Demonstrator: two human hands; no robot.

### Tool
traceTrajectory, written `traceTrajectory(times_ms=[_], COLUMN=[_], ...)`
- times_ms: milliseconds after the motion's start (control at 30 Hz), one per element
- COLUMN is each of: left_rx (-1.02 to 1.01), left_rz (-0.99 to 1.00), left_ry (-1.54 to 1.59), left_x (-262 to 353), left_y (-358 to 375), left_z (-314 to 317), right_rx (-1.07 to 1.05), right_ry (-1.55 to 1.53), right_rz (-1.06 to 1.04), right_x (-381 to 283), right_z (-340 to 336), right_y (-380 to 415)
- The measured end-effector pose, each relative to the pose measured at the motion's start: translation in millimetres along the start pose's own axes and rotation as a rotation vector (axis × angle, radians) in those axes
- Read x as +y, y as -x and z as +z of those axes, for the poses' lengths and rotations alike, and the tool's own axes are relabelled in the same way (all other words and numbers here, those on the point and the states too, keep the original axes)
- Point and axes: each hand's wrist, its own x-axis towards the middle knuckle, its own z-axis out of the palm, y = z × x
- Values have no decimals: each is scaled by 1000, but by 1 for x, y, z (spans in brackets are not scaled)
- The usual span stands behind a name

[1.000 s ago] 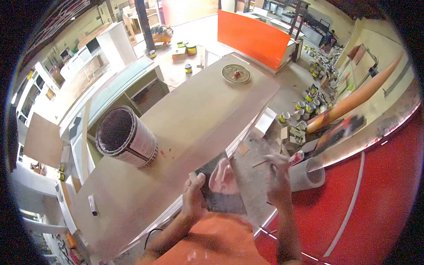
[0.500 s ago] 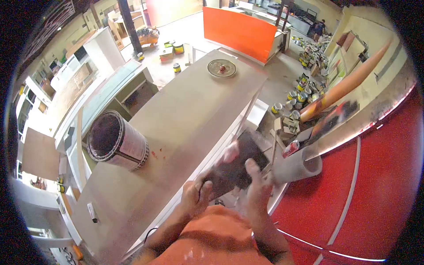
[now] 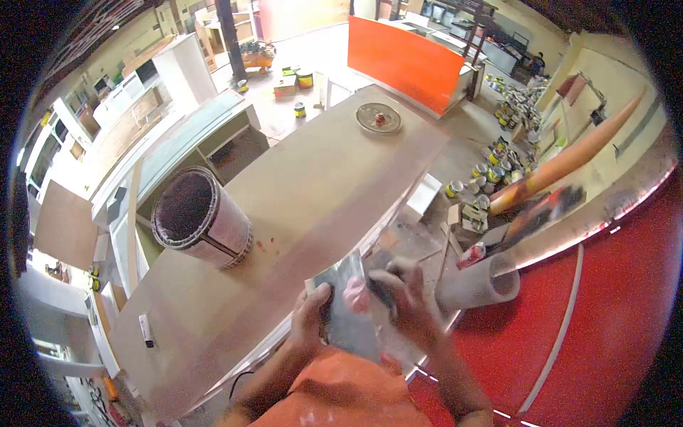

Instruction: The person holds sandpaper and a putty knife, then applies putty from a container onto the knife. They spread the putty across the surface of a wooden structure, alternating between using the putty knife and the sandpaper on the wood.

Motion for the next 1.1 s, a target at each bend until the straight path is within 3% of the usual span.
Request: traceTrajectory(times_ms=[33, 167, 233, 267, 300, 367, 400, 500, 567, 667, 767, 1100], left_rx=[1, 14, -10, -36, -36, -21, -17, -47, 8, 7, -2, 34], left_rz=[10, 63, 71, 81, 74, 154, 158, 135, 243, 254, 360, 383], left_ry=[-33, -82, -136, -197, -201, -399, -393, -449, -650, -714, -729, -779], left_x=[3, 0, 7, 9, 7, 5, 8, 10, 11, 20, 9, 15], left_y=[6, -5, 0, 3, 4, 3, 5, 15, 13, 26, 17, 33], left_z=[-1, -13, -10, -9, -12, -20, -21, -23, -27, -15, -27, -13], right_rx=[-270, -54, -501, -599, -598, -848, -752, -722, -760, -654, -767, -571], right_ry=[325, 206, 450, 609, 607, 746, 760, 699, 708, 693, 665, 556], right_rz=[106, 51, -386, -463, -456, -371, -416, -489, -470, -445, -478, -488], right_x=[11, -31, -64, -68, -73, -88, -90, -73, -75, -84, -72, -71], right_z=[-13, -67, -89, -83, -87, -99, -100, -76, -76, -81, -73, -66], right_y=[0, -31, -53, -52, -54, -69, -69, -64, -65, -70, -73, -69])
